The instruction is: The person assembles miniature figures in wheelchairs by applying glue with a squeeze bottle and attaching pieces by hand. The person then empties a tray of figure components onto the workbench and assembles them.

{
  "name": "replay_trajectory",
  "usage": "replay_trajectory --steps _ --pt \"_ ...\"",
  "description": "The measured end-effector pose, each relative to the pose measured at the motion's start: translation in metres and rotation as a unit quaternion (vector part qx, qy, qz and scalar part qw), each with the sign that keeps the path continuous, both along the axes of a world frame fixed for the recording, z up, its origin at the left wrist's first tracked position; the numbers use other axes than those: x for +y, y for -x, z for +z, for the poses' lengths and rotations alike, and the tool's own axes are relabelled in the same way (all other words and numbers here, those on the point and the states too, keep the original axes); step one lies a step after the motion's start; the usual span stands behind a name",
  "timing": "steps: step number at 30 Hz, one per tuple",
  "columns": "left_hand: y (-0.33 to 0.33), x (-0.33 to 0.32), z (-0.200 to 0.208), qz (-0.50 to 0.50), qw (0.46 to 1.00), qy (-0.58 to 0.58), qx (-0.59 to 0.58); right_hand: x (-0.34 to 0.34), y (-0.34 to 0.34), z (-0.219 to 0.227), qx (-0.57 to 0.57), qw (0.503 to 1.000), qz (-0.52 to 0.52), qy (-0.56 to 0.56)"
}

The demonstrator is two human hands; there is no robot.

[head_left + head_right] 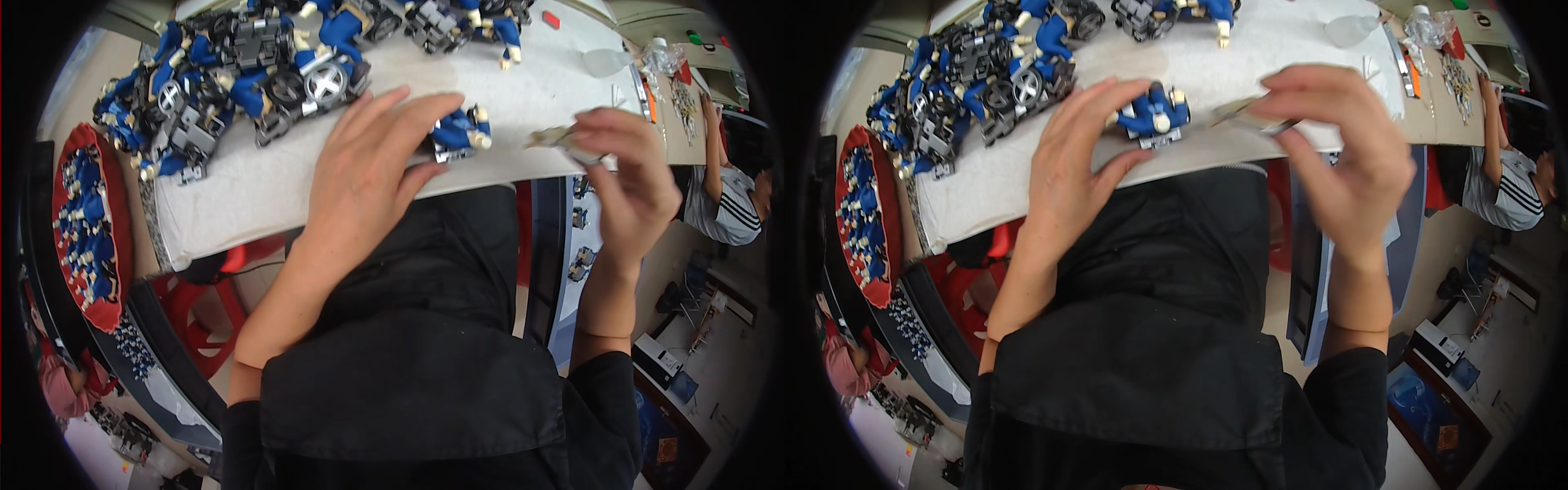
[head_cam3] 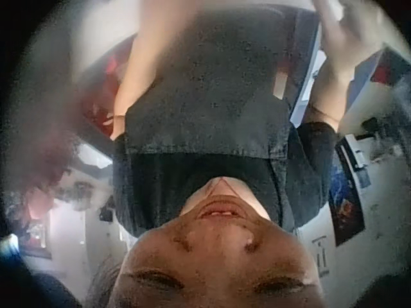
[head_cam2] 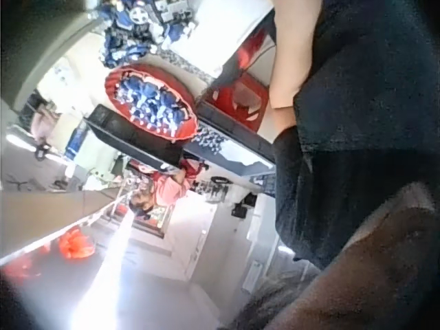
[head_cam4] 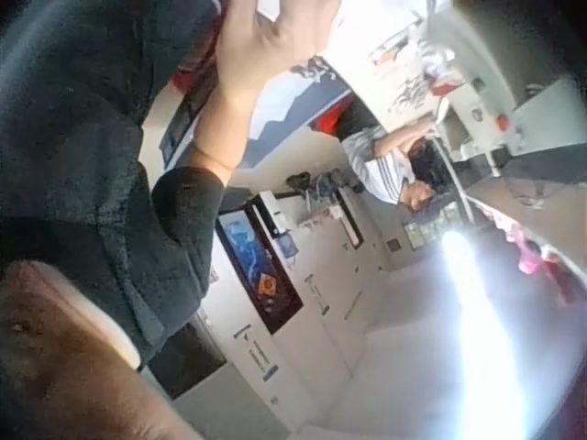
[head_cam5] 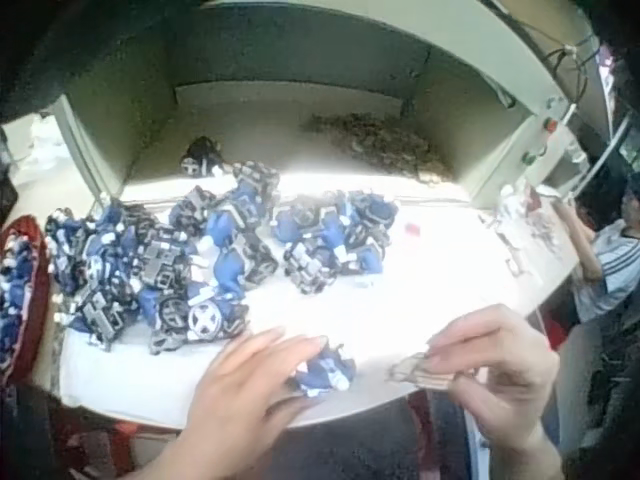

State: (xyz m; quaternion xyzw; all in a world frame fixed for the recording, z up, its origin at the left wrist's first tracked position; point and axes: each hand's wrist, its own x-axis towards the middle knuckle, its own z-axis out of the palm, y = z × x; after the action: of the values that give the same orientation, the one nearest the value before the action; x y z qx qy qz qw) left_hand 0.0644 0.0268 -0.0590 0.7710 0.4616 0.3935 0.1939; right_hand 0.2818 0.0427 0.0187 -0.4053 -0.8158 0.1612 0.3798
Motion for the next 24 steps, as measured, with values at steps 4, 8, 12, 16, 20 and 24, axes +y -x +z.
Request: replay_trajectory --steps 4,8,12,16,20,24 --pt "-0.002 -0.001 0.0 0.009 1.0 -0.015 -0.009 -0.02 0.021 -0.022 -0.016 0.999 -0.014 0.033" --pt "-0.003 0.003 0.008 -0.001 0.999 -0.011 -0.039 -0.005 0.028 -0.035 -0.075 0.989 0.048 -0.122" --pt "-0.004 0.0 0.011 -0.019 0.999 0.01 -0.039 -0.013 0.034 -0.026 -0.116 0.986 0.049 -0.109" --pt "-0.002 -0.002 0.007 -0.021 0.999 -0.001 -0.048 -0.015 0.038 -0.023 -0.135 0.984 0.06 -0.104" --pt "-0.002 -0.001 0.011 -0.019 0.999 0.026 -0.019 -0.014 0.04 -0.025 -0.137 0.984 0.057 -0.103" --pt "-0.002 -0.001 0.011 -0.021 0.999 0.013 -0.035 -0.014 0.04 -0.024 -0.142 0.983 0.059 -0.105"
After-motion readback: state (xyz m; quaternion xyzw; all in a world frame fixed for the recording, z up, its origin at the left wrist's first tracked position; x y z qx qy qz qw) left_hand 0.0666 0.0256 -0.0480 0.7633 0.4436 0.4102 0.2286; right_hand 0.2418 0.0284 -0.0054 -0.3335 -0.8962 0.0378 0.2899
